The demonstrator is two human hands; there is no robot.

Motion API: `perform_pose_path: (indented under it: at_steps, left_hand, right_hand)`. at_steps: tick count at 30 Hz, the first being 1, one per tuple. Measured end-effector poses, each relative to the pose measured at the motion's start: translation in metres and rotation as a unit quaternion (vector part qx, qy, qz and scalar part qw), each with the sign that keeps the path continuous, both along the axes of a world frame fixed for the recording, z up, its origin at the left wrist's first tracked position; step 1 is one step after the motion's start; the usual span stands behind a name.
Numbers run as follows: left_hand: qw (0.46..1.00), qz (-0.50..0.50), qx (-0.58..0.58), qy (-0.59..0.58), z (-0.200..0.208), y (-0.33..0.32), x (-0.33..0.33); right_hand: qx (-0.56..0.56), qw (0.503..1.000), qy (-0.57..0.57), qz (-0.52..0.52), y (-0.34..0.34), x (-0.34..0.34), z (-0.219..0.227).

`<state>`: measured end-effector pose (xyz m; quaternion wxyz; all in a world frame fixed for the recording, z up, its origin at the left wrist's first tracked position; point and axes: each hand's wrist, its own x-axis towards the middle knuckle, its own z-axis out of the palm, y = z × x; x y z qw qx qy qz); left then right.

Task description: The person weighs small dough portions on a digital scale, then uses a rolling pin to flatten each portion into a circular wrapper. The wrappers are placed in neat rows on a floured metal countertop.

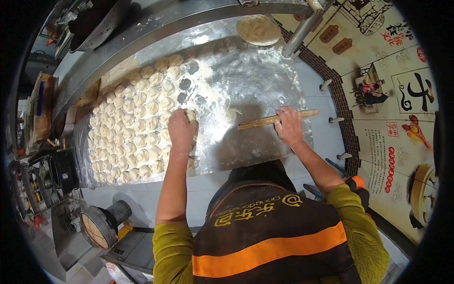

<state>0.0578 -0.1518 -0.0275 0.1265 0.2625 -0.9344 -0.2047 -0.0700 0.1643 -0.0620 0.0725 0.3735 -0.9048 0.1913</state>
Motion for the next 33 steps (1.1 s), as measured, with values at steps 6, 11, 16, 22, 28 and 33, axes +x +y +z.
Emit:
perform_pose_path:
  at_steps: [6, 11, 16, 22, 28, 33]
  left_hand:
    - [0.992, -0.125, 0.001, 0.006, -0.015, 0.022, -0.023]
    - [0.986, -0.126, 0.014, 0.110, -0.016, 0.023, -0.055]
    - [0.981, -0.157, -0.073, 0.090, -0.037, 0.029, -0.071]
    - [0.985, -0.165, -0.053, -0.010, -0.032, 0.052, -0.015]
    - [0.986, -0.112, -0.108, -0.055, -0.037, 0.067, -0.010]
    - [0.989, -0.091, -0.086, -0.079, -0.034, 0.071, -0.021]
  right_hand:
    - [0.007, 1.000, 0.015, -0.014, 0.000, 0.002, -0.001]
    - [-0.007, 1.000, 0.016, -0.003, 0.000, 0.001, 0.000]
    - [-0.005, 1.000, 0.015, 0.002, -0.001, 0.000, -0.001]
    - [0.031, 0.997, -0.008, 0.063, 0.001, 0.010, 0.002]
    - [0.035, 0.984, -0.088, 0.149, -0.018, 0.035, 0.011]
    - [0.035, 0.982, -0.063, 0.176, -0.038, 0.041, 0.012]
